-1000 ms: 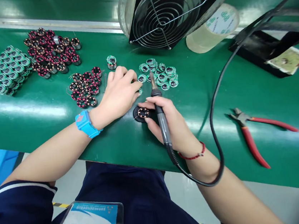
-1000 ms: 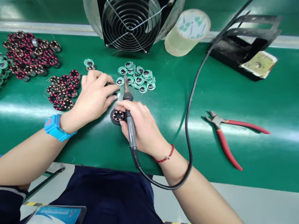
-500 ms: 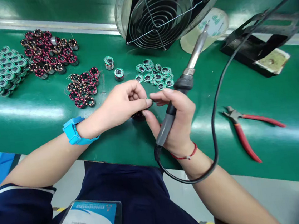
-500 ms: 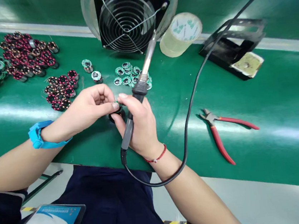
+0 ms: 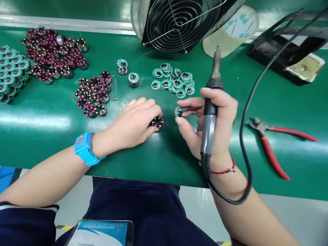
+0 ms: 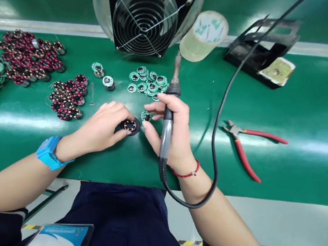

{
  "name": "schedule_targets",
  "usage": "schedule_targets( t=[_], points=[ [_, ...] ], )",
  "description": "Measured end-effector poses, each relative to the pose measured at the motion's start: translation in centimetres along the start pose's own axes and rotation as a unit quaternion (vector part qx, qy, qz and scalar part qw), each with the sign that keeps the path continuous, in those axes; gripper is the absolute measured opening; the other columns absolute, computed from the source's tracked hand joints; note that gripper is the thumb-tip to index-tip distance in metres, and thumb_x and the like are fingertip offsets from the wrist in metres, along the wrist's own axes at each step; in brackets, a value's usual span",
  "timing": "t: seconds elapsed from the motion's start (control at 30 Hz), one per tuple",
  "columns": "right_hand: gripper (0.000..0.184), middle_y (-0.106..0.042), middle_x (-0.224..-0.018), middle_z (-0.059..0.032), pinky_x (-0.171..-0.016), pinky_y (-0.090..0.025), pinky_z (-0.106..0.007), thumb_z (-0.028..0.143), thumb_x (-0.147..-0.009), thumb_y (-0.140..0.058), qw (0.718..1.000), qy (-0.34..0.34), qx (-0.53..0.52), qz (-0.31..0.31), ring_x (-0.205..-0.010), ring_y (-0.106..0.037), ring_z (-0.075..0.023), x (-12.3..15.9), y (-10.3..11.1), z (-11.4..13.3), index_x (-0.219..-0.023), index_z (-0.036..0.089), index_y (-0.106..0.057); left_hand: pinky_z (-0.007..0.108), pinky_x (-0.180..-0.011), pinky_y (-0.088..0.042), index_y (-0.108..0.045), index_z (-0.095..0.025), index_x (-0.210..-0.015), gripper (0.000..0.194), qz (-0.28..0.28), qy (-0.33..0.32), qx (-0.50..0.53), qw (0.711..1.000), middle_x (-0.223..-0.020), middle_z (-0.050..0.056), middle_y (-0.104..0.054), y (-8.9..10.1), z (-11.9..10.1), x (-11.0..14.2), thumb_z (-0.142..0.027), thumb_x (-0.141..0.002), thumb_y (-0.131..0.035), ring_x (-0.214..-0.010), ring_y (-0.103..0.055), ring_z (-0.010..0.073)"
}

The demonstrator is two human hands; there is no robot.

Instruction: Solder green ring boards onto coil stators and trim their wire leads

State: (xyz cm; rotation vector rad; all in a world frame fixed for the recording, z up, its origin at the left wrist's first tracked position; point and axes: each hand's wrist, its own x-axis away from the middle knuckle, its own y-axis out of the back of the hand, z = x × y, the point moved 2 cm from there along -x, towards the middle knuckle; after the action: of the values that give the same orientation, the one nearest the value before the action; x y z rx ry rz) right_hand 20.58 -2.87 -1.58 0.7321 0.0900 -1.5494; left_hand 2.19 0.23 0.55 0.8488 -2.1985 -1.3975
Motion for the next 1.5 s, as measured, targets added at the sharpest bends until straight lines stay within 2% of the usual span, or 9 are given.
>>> schedule_targets(
  t=[0.17, 0.27, 0.33, 0.6, 0.83, 1.2, 1.33, 1.43, 1.5],
  points=[
    [0.066, -0.068, -0.108, -0.0032, -0.085, -0.056, -0.041, 0.017, -0.079, -0.070, 0.997, 0.019, -0.006, 0.079, -0.097, -0.068, -0.0201, 0.2, -0.9, 1.0, -0.136, 0.031, -0.040, 0.038, -0.082, -0.040, -0.054, -0.013, -0.097, 0.013, -0.052, 0.062, -0.043, 0.996, -0.098, 0.011, -0.060, -0.5, -0.7, 0.2, -0.024, -0.091, -0.053, -0.096, -0.054, 0.0260],
    [0.067, -0.070, -0.109, -0.0029, -0.098, -0.052, -0.046, 0.016, -0.080, -0.069, 0.991, 0.042, 0.013, 0.130, -0.104, -0.067, -0.0213, 0.2, -1.4, 1.4, -0.137, 0.031, -0.038, 0.037, -0.081, -0.041, -0.051, -0.015, -0.099, 0.015, -0.009, 0.067, 0.022, 0.997, -0.098, 0.007, -0.059, -0.1, -0.1, 0.2, -0.017, -0.085, -0.056, -0.094, -0.055, 0.0238],
    [0.065, -0.070, -0.109, -0.0024, -0.098, -0.051, -0.046, 0.015, -0.081, -0.068, 0.988, 0.044, 0.029, 0.146, -0.107, -0.066, -0.0221, 0.2, -1.6, 1.5, -0.137, 0.031, -0.038, 0.036, -0.082, -0.042, -0.049, -0.016, -0.100, 0.019, 0.014, 0.068, 0.075, 0.995, -0.099, 0.005, -0.059, 0.3, 0.5, 0.1, -0.013, -0.082, -0.056, -0.093, -0.055, 0.0216],
    [0.069, -0.069, -0.111, -0.0021, -0.089, -0.055, -0.045, 0.015, -0.083, -0.067, 0.985, 0.045, 0.089, 0.143, -0.099, -0.065, -0.0225, 0.2, -1.2, 1.0, -0.140, 0.036, -0.035, 0.029, -0.079, -0.040, -0.051, -0.018, -0.087, 0.013, -0.008, 0.028, 0.179, 0.983, -0.084, 0.000, -0.059, 1.1, 1.8, -0.4, -0.005, -0.083, -0.054, -0.084, -0.055, 0.0139],
    [0.061, -0.067, -0.115, -0.0034, -0.086, -0.057, -0.044, 0.025, -0.088, -0.064, 0.982, 0.026, 0.112, 0.148, -0.102, -0.065, -0.0231, 0.3, -1.7, 0.9, -0.140, 0.036, -0.034, 0.022, -0.062, -0.039, -0.059, -0.016, -0.080, 0.011, -0.016, 0.037, 0.272, 0.961, -0.074, -0.004, -0.059, 1.3, 2.2, -0.9, -0.005, -0.081, -0.059, -0.066, -0.051, 0.0077],
    [0.051, -0.069, -0.107, -0.0026, -0.073, -0.052, -0.037, 0.026, -0.088, -0.059, 0.970, 0.052, 0.176, 0.162, -0.086, -0.064, -0.0215, 0.3, -1.7, 0.9, -0.136, 0.034, -0.043, 0.021, -0.061, -0.041, -0.064, -0.016, -0.079, 0.005, -0.009, 0.079, 0.330, 0.941, -0.071, -0.003, -0.063, 1.1, 2.4, -1.2, -0.013, -0.080, -0.060, -0.065, -0.054, 0.0079],
    [0.053, -0.069, -0.111, -0.0041, -0.075, -0.053, -0.039, 0.027, -0.088, -0.059, 0.969, 0.048, 0.173, 0.170, -0.091, -0.064, -0.0227, 0.4, -1.7, 1.0, -0.138, 0.033, -0.041, 0.021, -0.060, -0.040, -0.064, -0.016, -0.079, 0.004, -0.007, 0.079, 0.323, 0.943, -0.070, -0.004, -0.062, 1.0, 2.3, -1.1, -0.014, -0.080, -0.061, -0.062, -0.051, 0.0071],
    [0.058, -0.067, -0.120, -0.0042, -0.084, -0.053, -0.044, 0.028, -0.087, -0.062, 0.980, 0.040, 0.141, 0.132, -0.102, -0.063, -0.0249, 0.3, -1.7, 1.5, -0.139, 0.035, -0.038, 0.020, -0.059, -0.039, -0.065, -0.016, -0.079, 0.006, -0.011, 0.086, 0.321, 0.943, -0.069, -0.004, -0.062, 0.9, 2.1, -1.0, -0.012, -0.080, -0.060, -0.060, -0.050, 0.0065],
    [0.057, -0.068, -0.116, -0.0023, -0.086, -0.052, -0.045, 0.025, -0.087, -0.063, 0.987, 0.038, 0.134, 0.086, -0.101, -0.063, -0.0246, 0.1, -1.8, 1.9, -0.137, 0.037, -0.038, 0.021, -0.058, -0.038, -0.065, -0.015, -0.080, 0.005, -0.008, 0.090, 0.326, 0.941, -0.069, -0.003, -0.062, 0.9, 2.0, -1.0, -0.012, -0.080, -0.061, -0.059, -0.049, 0.0066]
  ],
)
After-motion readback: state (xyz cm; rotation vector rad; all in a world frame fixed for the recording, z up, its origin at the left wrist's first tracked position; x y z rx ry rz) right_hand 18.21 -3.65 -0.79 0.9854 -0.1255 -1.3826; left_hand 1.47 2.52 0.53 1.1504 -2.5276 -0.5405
